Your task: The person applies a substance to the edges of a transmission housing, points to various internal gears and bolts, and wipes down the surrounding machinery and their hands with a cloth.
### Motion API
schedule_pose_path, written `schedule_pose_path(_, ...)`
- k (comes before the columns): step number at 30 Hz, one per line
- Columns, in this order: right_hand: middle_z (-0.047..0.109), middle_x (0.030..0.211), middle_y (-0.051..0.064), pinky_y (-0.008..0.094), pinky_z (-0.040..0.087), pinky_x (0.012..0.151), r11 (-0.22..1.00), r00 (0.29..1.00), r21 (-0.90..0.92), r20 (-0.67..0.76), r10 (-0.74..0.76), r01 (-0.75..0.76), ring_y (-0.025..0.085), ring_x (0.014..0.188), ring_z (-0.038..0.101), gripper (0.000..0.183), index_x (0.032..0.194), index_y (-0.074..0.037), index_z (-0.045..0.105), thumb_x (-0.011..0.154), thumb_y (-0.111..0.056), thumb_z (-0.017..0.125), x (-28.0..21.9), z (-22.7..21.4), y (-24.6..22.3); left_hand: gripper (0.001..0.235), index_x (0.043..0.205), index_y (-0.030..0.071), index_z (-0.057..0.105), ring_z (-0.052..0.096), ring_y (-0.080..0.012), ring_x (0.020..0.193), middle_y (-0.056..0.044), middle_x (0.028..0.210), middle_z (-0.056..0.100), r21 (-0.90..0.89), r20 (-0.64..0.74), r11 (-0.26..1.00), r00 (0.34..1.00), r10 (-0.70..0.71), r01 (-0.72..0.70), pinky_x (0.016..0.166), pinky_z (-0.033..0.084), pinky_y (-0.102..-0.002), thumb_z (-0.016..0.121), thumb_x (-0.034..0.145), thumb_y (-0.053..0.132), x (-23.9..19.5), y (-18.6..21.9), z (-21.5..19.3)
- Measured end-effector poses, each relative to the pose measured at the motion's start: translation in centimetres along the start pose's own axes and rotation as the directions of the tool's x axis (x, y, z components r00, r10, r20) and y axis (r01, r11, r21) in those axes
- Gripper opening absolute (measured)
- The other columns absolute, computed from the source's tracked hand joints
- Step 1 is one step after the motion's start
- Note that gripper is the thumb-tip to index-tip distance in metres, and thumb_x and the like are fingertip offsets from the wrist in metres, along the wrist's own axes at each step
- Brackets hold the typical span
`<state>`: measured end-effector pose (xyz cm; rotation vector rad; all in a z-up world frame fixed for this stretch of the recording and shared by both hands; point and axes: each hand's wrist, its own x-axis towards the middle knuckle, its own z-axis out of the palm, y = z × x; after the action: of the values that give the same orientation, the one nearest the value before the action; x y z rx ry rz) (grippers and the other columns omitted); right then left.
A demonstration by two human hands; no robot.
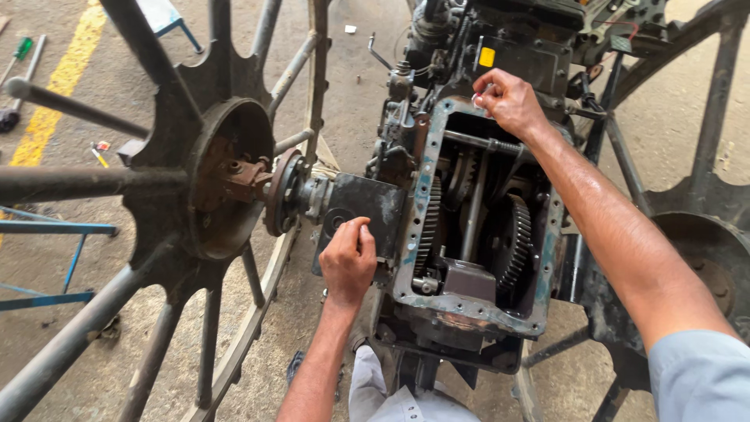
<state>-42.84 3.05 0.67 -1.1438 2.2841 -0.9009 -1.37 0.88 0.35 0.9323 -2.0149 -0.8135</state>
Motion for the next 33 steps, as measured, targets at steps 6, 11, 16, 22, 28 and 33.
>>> schedule_pose_path(6,0.075,0.099,0.006,0.029,0.061,0.076,0.996,0.999,0.078,0.006,0.042,-0.042,0.010,0.087,0.071,0.016,0.113,-0.005,0.071,0.098,-0.011,0.068,0.4,-1.6,0.7,0.012,0.102,0.005,0.071,0.067,-0.0237,0.065,-0.008,0.084,0.070,0.004,0.008,1.000,1.000,-0.028,0.028,0.059,0.053,-0.036,0.061,0.097,0.007,0.1,0.2,0.2)
schedule_pose_path(11,0.075,0.101,0.008,0.034,0.058,0.081,0.990,0.989,-0.089,0.091,0.121,-0.113,0.017,0.090,0.071,0.018,0.113,-0.005,0.070,0.098,-0.005,0.061,1.0,-0.2,0.3,0.011,0.102,0.006,0.071,0.068,-0.0239,0.066,-0.008,0.085,0.070,0.019,0.019,0.999,1.000,-0.026,0.025,0.060,0.054,-0.036,0.061,0.098,0.007,0.0,0.0,0.3)
schedule_pose_path(16,0.077,0.104,0.011,0.043,0.057,0.090,0.899,0.979,-0.436,0.195,0.052,0.040,0.023,0.098,0.072,0.018,0.112,-0.008,0.075,0.099,-0.010,0.062,2.2,1.3,0.0,0.011,0.103,0.005,0.071,0.069,-0.0244,0.069,-0.009,0.088,0.071,0.005,-0.002,1.000,1.000,0.000,0.000,0.061,0.054,-0.036,0.061,0.097,0.006,0.0,0.1,0.2)
schedule_pose_path(22,0.076,0.108,0.012,0.044,0.056,0.092,0.857,0.942,-0.513,0.312,0.126,0.055,0.026,0.103,0.071,0.022,0.112,-0.010,0.076,0.092,-0.010,0.067,4.4,1.2,0.4,0.012,0.103,0.004,0.071,0.069,-0.0236,0.066,-0.010,0.086,0.072,0.006,0.033,1.000,0.999,-0.024,0.024,0.059,0.054,-0.036,0.061,0.097,0.006,0.0,0.0,0.1)
schedule_pose_path(28,0.076,0.109,0.013,0.047,0.056,0.093,0.847,0.918,-0.530,0.358,0.170,0.049,0.027,0.105,0.071,0.027,0.113,-0.012,0.076,0.089,-0.007,0.067,5.1,0.8,0.0,0.011,0.103,0.004,0.071,0.070,-0.0228,0.067,-0.009,0.087,0.073,0.001,0.020,1.000,1.000,-0.008,0.008,0.059,0.054,-0.035,0.061,0.096,0.005,0.2,0.2,0.2)
schedule_pose_path(33,0.077,0.106,0.012,0.047,0.056,0.092,0.828,0.930,-0.557,0.331,0.160,0.056,0.028,0.103,0.071,0.028,0.113,-0.013,0.075,0.088,-0.005,0.065,4.7,1.4,0.2,0.011,0.101,0.005,0.071,0.069,-0.0238,0.066,-0.009,0.085,0.072,0.035,0.034,0.999,0.999,-0.035,0.034,0.059,0.054,-0.036,0.061,0.096,0.005,0.3,0.1,0.3)
